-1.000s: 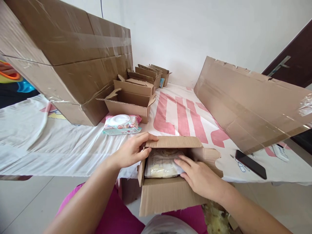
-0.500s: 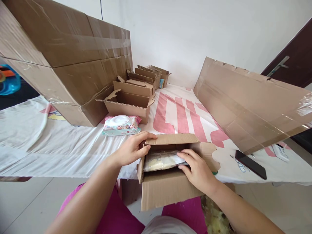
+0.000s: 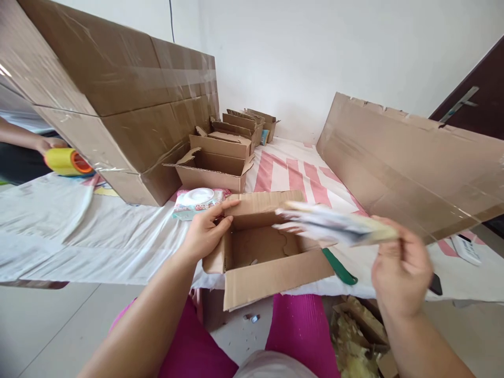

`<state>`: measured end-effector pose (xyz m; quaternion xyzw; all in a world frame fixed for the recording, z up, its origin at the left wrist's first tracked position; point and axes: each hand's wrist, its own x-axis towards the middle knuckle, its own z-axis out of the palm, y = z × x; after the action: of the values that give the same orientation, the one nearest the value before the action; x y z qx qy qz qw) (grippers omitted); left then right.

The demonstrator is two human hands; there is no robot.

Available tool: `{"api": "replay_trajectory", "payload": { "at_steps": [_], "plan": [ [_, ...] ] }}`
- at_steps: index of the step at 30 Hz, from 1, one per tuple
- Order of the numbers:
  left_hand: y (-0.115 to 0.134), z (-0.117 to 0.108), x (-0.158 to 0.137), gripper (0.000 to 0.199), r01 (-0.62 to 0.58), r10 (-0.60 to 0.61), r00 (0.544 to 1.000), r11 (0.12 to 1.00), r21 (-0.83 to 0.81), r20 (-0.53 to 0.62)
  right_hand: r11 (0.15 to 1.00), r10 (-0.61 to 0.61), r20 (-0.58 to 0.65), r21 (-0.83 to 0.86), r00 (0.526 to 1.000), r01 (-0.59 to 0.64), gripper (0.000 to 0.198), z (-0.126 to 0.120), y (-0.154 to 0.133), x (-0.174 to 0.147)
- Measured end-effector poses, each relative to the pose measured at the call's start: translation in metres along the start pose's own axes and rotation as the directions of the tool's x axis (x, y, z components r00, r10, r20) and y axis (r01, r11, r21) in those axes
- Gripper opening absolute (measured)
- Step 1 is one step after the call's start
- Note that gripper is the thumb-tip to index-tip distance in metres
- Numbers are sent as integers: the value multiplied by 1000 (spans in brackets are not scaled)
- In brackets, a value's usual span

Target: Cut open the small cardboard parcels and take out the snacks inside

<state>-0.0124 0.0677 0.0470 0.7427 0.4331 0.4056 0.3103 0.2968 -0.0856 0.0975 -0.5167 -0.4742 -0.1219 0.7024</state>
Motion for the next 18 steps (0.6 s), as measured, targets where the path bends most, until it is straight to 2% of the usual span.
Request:
{"api": "replay_trajectory", "payload": {
  "at_steps": [1,3,5,8,11,13,15,16,18],
  "plan": [
    [-1,-5,1,44,2,-2,1000,1000,3,-22,996,49,-98,81,994,-41,26,-4,4,7],
    [-3,-18,2,42,-5,6,999,1000,12,-52,974,169,-152,176,974,-142,35,-12,16,18],
    [-5,-34,3,42,-15,17,998,999,31,-55,930,343,-123,187,931,-318,42,-21,32,20],
    [-11,-61,2,43,-5,6,1000,997,80,-9,810,578,-52,159,814,-565,48,-29,60,6],
    [-21,-84,0,44,57,-63,997,988,143,35,724,688,32,38,725,-689,52,-29,89,-21],
    [-29,-93,-1,45,101,-107,994,979,178,25,692,721,129,-72,681,-719,52,-24,105,-40],
    [-38,-95,1,45,124,-123,992,975,186,-14,694,719,224,-183,658,-697,52,-17,117,-53],
    [-43,-95,2,45,120,-113,992,978,170,-52,710,705,256,-238,662,-663,52,-14,122,-57],
    [-50,-95,6,40,90,-74,979,993,76,-192,759,642,301,-378,705,-531,53,-9,125,-59]
  ]
}}
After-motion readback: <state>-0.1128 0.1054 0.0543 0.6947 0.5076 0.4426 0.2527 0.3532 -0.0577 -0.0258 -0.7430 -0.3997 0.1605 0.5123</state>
